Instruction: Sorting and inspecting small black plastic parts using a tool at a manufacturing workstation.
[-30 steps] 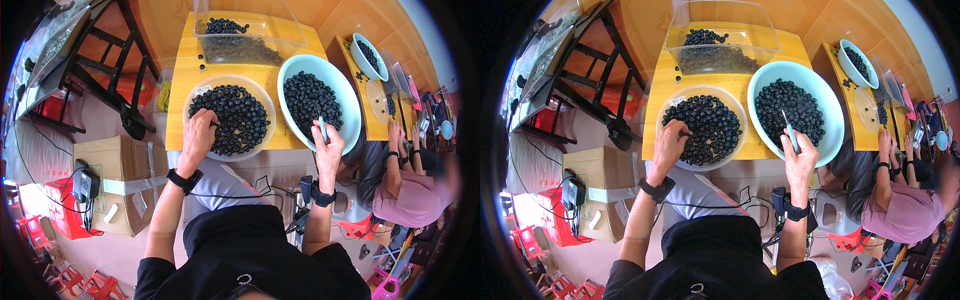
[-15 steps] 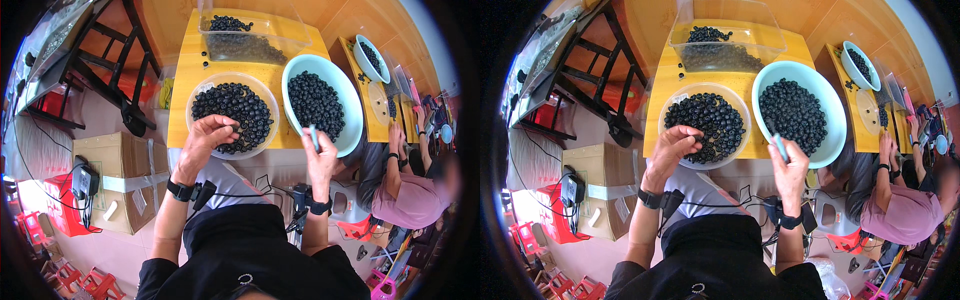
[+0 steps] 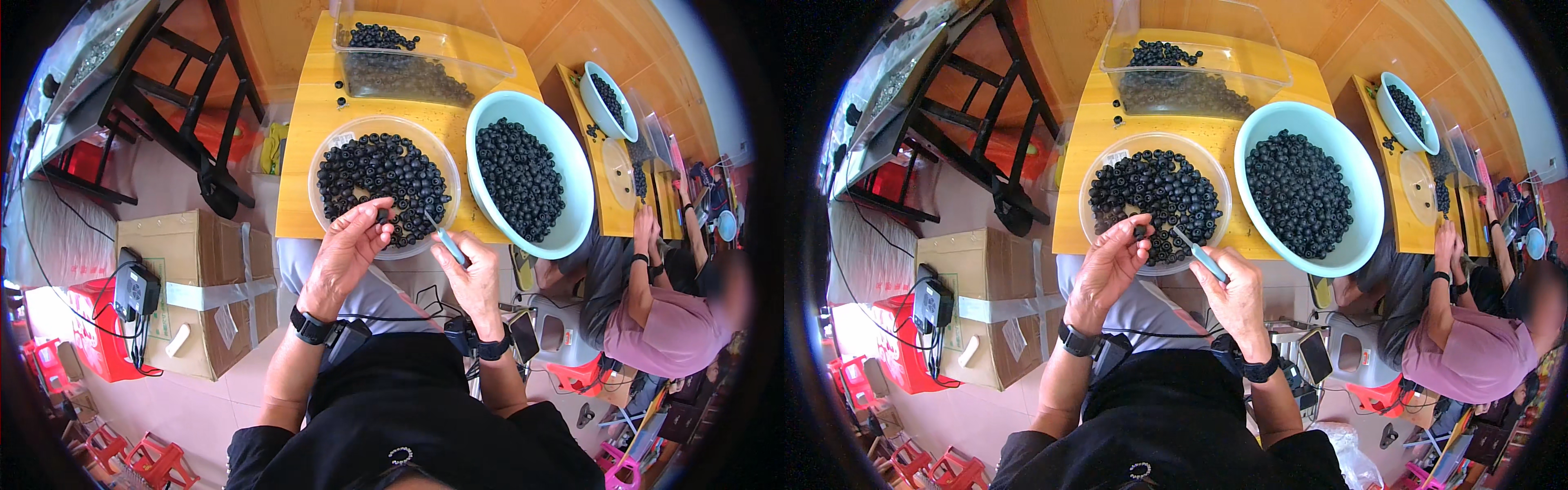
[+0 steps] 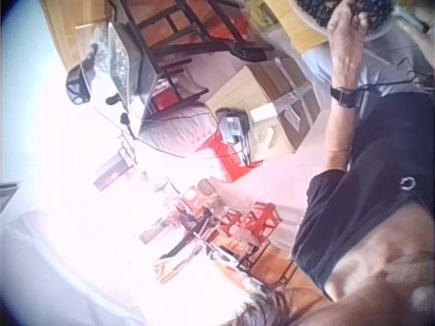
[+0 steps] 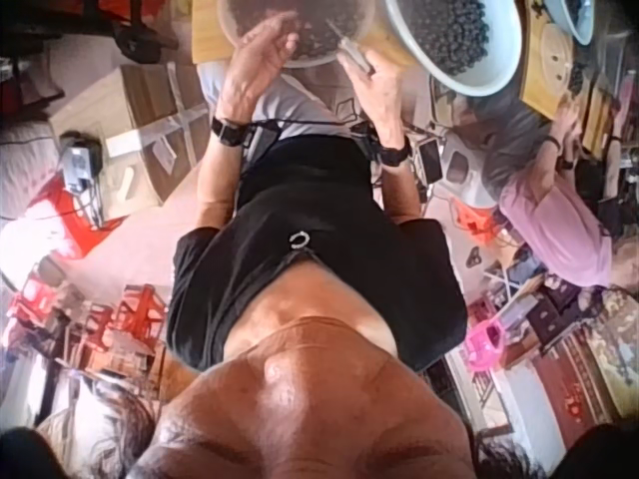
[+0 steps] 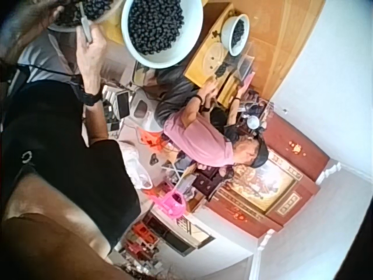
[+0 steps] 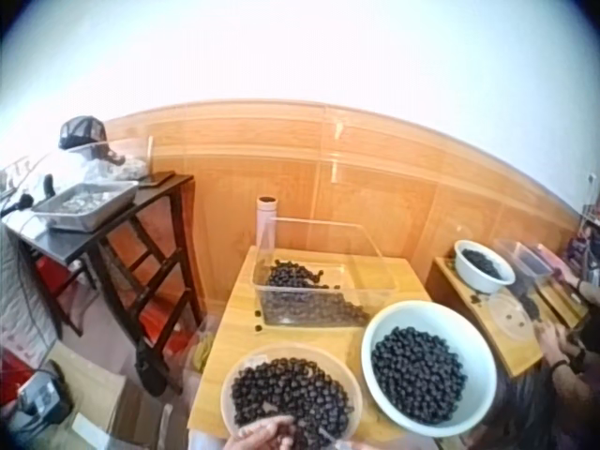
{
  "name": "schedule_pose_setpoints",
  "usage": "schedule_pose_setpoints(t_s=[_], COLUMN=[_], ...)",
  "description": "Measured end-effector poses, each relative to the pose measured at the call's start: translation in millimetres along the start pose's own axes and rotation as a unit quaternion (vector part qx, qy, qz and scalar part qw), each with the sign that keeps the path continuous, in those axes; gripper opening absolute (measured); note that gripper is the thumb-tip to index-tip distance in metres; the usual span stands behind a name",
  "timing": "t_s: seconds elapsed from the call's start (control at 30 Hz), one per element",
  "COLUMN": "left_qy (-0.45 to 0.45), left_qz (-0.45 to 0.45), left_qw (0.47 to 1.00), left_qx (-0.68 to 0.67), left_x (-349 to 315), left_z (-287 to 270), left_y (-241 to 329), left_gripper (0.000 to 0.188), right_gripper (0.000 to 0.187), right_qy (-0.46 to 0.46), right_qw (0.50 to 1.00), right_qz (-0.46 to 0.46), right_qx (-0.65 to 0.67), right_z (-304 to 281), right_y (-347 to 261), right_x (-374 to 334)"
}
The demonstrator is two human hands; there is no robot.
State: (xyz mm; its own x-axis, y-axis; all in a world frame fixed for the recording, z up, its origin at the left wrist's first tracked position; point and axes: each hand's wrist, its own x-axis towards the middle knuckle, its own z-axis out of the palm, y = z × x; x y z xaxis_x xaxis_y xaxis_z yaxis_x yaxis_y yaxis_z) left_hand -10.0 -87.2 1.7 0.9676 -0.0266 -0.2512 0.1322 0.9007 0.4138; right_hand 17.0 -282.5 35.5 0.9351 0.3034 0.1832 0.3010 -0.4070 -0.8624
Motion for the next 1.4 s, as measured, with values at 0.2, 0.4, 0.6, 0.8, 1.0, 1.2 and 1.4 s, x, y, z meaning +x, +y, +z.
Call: schedule_pose_setpoints(t_s=[0.2,0.4,0.6,0.8,1.0,1.2,1.4], left_qy=[-0.001,-0.071,-0.059,-0.104,-0.086,-0.104,-0.103], left_qz=[-0.006,-0.01,0.004,-0.005,0.01,0.016,0.011], left_qw=[1.0,0.997,0.998,0.995,0.996,0.994,0.994], left_qx=[0.019,0.013,0.018,0.011,0.023,0.031,0.039], left_x=[-2,-4,-6,-4,-6,-4,-4], left_z=[-1,-5,-4,-7,-8,-11,-11], left_y=[0,-2,-5,-7,-12,-12,-13], left_gripper=[0.024,0.019,0.02,0.018,0.017,0.017,0.014], right_gripper=[0.017,0.023,0.023,0.024,0.025,0.025,0.023], right_qy=[-0.012,-0.058,-0.059,-0.064,-0.059,-0.066,-0.067], right_qw=[1.0,0.998,0.994,0.987,0.986,0.985,0.986], right_qz=[-0.005,-0.01,-0.059,-0.088,-0.099,-0.097,-0.093], right_qx=[0.003,-0.011,-0.065,-0.116,-0.12,-0.123,-0.123], right_z=[2,-4,-3,1,2,2,2], right_y=[1,-14,-21,-23,-24,-23,-23], right_x=[0,3,5,6,6,6,6])
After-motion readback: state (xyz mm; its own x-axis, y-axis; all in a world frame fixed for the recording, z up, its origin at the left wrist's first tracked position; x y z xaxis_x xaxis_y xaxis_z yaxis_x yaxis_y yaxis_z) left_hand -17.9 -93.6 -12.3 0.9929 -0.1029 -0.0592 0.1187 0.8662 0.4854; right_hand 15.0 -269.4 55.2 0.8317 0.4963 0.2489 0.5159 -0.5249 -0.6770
